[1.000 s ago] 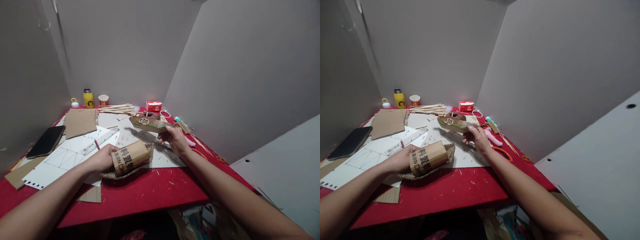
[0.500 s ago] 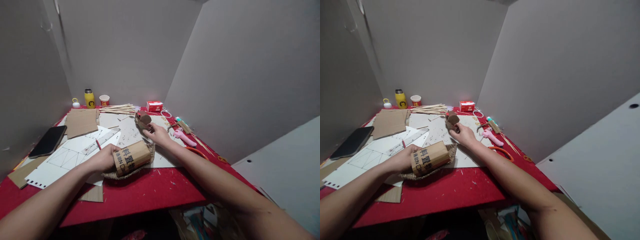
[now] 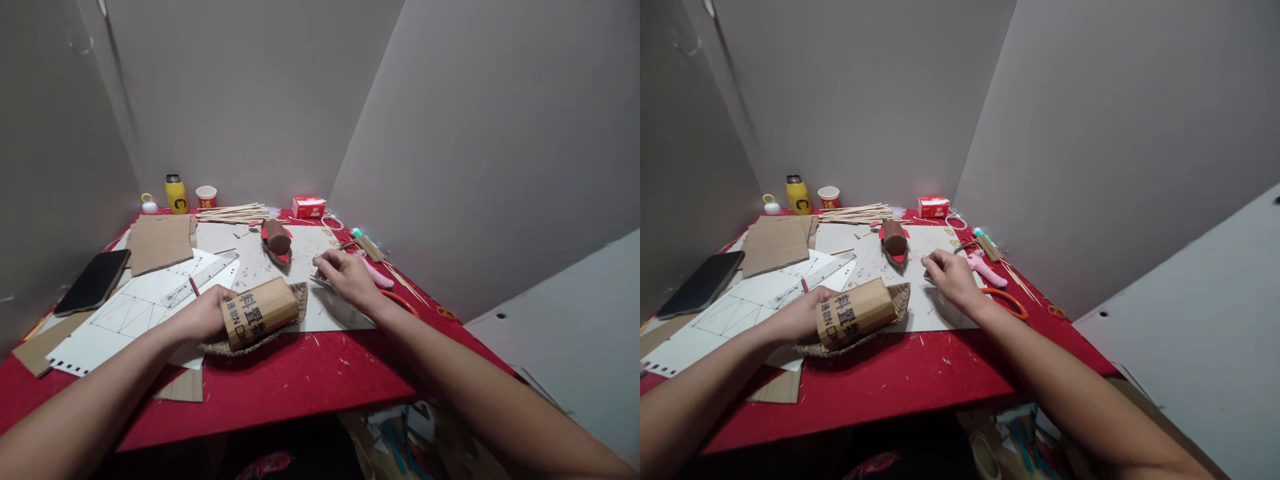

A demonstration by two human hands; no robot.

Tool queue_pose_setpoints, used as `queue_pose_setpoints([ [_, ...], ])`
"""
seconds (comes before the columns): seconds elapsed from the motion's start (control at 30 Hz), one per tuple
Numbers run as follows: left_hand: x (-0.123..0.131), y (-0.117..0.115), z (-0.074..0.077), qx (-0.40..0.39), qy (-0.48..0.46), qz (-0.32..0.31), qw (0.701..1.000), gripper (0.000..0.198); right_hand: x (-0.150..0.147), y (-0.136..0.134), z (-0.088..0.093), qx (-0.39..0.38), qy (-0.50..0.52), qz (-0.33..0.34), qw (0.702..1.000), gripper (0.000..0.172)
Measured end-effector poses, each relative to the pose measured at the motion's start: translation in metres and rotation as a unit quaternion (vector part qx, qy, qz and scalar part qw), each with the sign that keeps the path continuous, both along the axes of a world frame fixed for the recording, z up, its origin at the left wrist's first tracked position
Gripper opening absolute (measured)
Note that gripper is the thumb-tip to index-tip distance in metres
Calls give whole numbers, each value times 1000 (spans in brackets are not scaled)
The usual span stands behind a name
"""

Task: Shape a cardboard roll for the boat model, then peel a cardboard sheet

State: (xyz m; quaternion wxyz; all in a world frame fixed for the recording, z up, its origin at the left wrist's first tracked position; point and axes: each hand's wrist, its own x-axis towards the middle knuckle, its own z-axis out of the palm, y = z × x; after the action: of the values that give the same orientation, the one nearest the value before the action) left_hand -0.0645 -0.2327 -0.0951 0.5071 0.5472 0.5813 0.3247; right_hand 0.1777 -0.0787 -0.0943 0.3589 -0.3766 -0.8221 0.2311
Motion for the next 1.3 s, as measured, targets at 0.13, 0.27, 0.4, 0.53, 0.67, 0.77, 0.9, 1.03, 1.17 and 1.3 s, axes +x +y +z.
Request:
queue_pose_setpoints([
  [0.13,0,-1,3,3,-19,-10,1000,13,-9,-12,16,-17,66,22,997,36],
  [0.27,-3,-2,8,11,-28,-3,1000,9,-27,-21,11,-62,126,61,988,54],
  [0.4,-8,-2,13,13,-18,13,1000,15,-28,-17,-3,-127,178,89,972,58],
  [0.53,-10,-2,17,31,6,8,999,26,-20,-10,-6,-183,222,107,952,45],
  [0.67,-8,-3,19,20,4,8,1000,26,-17,-11,-1,-215,248,137,935,31],
  [0.77,-5,-3,19,4,-3,5,1000,31,-16,-14,2,-233,263,160,923,25],
  [0.9,-1,-2,20,-24,-12,10,1000,30,-13,-14,7,-251,286,183,907,19],
  [1.03,1,-2,24,-40,7,7,999,26,-10,-15,12,-272,300,192,894,23],
  [1.17,1,-2,30,-28,26,-11,999,24,-9,-21,18,-287,280,219,890,20],
  [1.3,1,-4,35,-13,54,-20,998,20,-6,-27,23,-280,281,249,884,10],
])
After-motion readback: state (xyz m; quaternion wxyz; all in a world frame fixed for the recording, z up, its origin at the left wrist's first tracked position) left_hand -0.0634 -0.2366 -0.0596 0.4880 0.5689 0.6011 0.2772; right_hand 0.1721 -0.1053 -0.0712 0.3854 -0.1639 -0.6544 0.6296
